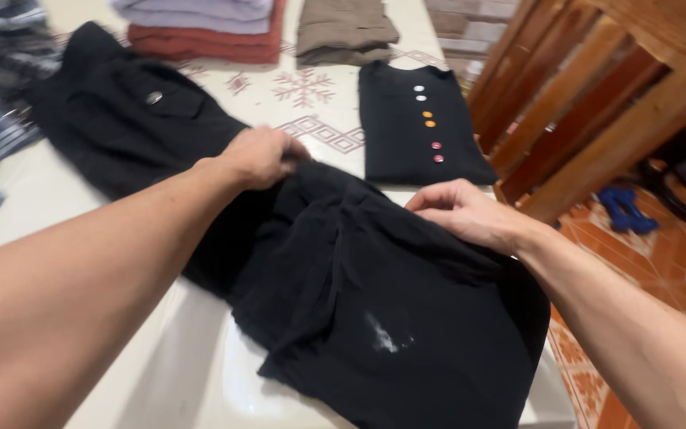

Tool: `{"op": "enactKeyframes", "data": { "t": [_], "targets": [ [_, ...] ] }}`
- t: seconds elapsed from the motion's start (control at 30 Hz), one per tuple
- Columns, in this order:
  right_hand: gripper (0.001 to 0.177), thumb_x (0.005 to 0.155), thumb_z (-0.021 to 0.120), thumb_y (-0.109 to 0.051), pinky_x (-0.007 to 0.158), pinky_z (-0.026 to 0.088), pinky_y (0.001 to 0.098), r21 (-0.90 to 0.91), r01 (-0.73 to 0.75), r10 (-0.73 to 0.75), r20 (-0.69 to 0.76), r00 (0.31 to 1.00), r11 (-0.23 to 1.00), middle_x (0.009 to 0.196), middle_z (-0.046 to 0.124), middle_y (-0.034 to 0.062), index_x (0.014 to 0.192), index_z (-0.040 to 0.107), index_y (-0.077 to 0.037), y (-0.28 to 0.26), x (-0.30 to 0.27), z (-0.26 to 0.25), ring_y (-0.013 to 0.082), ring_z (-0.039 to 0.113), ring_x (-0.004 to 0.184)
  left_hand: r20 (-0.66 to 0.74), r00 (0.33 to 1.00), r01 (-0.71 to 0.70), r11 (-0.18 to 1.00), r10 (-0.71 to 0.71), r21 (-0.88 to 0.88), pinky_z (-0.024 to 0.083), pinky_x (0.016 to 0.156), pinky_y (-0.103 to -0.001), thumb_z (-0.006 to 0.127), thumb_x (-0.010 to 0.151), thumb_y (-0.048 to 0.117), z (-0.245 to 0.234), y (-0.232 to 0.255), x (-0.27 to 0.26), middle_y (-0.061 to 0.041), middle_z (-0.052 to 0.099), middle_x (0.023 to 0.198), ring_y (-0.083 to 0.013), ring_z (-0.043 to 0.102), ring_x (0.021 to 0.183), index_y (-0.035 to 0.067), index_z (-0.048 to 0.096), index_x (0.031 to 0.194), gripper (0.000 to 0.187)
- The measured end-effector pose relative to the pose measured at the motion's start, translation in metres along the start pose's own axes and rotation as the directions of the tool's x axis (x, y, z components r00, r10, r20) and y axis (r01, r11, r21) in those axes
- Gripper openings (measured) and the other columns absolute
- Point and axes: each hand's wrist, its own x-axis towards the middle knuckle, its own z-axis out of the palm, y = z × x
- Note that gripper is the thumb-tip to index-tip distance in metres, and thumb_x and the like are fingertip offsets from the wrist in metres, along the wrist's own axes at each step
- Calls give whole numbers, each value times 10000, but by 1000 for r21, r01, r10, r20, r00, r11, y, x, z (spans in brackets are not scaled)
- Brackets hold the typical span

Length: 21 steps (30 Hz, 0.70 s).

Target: The person folds a black buttoned top and a pair of black trousers on a table. The person smooths the garments, aligns edges, and folds them into compact rectangles, placing the finished items on the table.

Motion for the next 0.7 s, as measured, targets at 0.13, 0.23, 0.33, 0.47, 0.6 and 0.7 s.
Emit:
{"op": "enactKeyframes", "data": {
  "t": [0.13, 0.23, 0.33, 0.47, 0.6, 0.7],
  "targets": [
    [258, 926, 653, -227, 815, 561, 239, -43, -126, 129, 89, 988, 991, 962, 775, -9, 1085, 765, -58, 0, -7, 4, 55, 681, 870, 199, 974, -106, 993, 113, -46, 548, 886, -405, 750, 804, 178, 6, -17, 16, -80, 772, 1024, -274, 716, 996, 170, 771, 1094, 291],
    [227, 923, 674, -217, 794, 557, 257, 14, -170, 169, 63, 984, 985, 938, 757, 3, 1036, 752, -36, 8, -12, 2, 74, 672, 857, 166, 973, -154, 986, 161, -57, 547, 858, -395, 715, 873, 203, 2, -25, 25, -103, 766, 974, -281, 715, 947, 135, 752, 1056, 198],
    [256, 975, 665, -248, 744, 533, 278, 125, -177, 181, -20, 983, 976, 887, 716, 20, 967, 731, -1, 18, -13, -4, 89, 624, 811, 46, 981, -175, 965, 187, -197, 537, 825, -404, 684, 949, 272, -6, -27, 37, -151, 734, 928, -317, 696, 902, 89, 686, 1023, 197],
    [210, 958, 641, -219, 742, 544, 246, 184, -205, 219, -60, 974, 961, 880, 742, -12, 944, 730, -30, 33, -10, -9, 62, 652, 801, -60, 967, -255, 929, 248, -269, 515, 785, -425, 689, 937, 370, -8, -24, 56, -153, 721, 932, -334, 682, 895, 83, 650, 984, 293],
    [212, 967, 650, -214, 707, 535, 247, 66, -260, 266, -114, 957, 963, 823, 733, -1, 920, 722, -20, 55, -5, -13, 62, 646, 754, -72, 987, -156, 965, 143, -210, 505, 788, -466, 696, 937, 416, 13, -30, 57, -182, 705, 893, -385, 657, 883, 90, 661, 989, 332],
    [192, 950, 676, -193, 670, 516, 280, 56, -256, 259, -55, 964, 965, 795, 702, 12, 916, 730, -12, 66, -2, -17, 86, 612, 718, -76, 991, -123, 981, 113, -152, 502, 796, -494, 704, 940, 424, 30, -36, 55, -186, 702, 875, -404, 654, 881, 87, 680, 965, 339]
  ]
}}
